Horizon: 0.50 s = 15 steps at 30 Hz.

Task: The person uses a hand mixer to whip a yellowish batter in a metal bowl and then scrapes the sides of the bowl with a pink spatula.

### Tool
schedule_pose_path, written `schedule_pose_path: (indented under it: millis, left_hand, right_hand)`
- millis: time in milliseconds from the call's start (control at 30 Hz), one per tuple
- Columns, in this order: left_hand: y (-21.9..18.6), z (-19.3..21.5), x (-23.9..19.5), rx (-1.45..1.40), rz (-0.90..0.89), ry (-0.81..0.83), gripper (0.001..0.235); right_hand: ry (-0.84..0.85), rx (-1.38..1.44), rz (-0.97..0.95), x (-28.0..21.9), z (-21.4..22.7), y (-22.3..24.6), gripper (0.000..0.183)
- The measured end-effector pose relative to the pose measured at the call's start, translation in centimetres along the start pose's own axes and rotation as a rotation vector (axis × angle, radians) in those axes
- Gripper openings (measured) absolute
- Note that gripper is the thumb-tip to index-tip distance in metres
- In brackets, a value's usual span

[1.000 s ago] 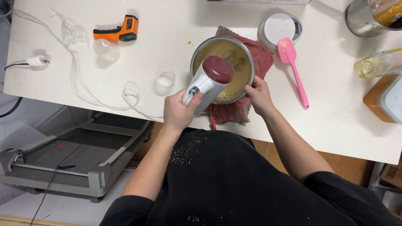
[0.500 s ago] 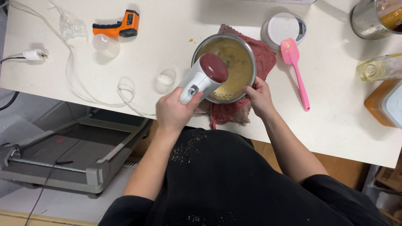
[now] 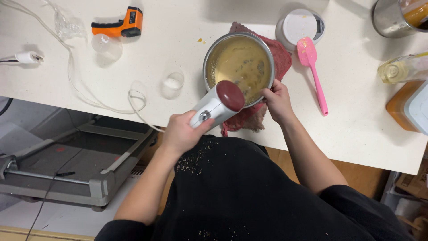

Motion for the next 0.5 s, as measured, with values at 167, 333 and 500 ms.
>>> schedule_pose_path:
  millis: [167, 333, 500]
  left_hand:
    - [-1.7, 2.0, 0.8, 0.301, -0.353, -0.097, 0.045]
    - [-3.9, 2.9, 3.5, 0.286, -0.525, -0.186, 0.045]
    - [-4.8, 4.6, 5.8, 0.328, -0.42, -0.29, 0.044]
  right_hand:
    - [0.077, -0.094, 0.046, 0.1, -0.9, 0.4, 0.018]
    - [0.084, -0.123, 0.05, 0.5, -1.0, 0.7, 0.019]
    - [0.067, -0.117, 0.035, 0.3, -0.7, 0.5, 0.019]
Point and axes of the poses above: each hand's wrist, its own x-axis towards the middle knuckle, its own z-axis out of the back of the hand, y = z × x, the point moved 9 cm from there along x, towards the middle knuckle, and after that the axes turned 11 degrees about x, right-handed, at the moved point
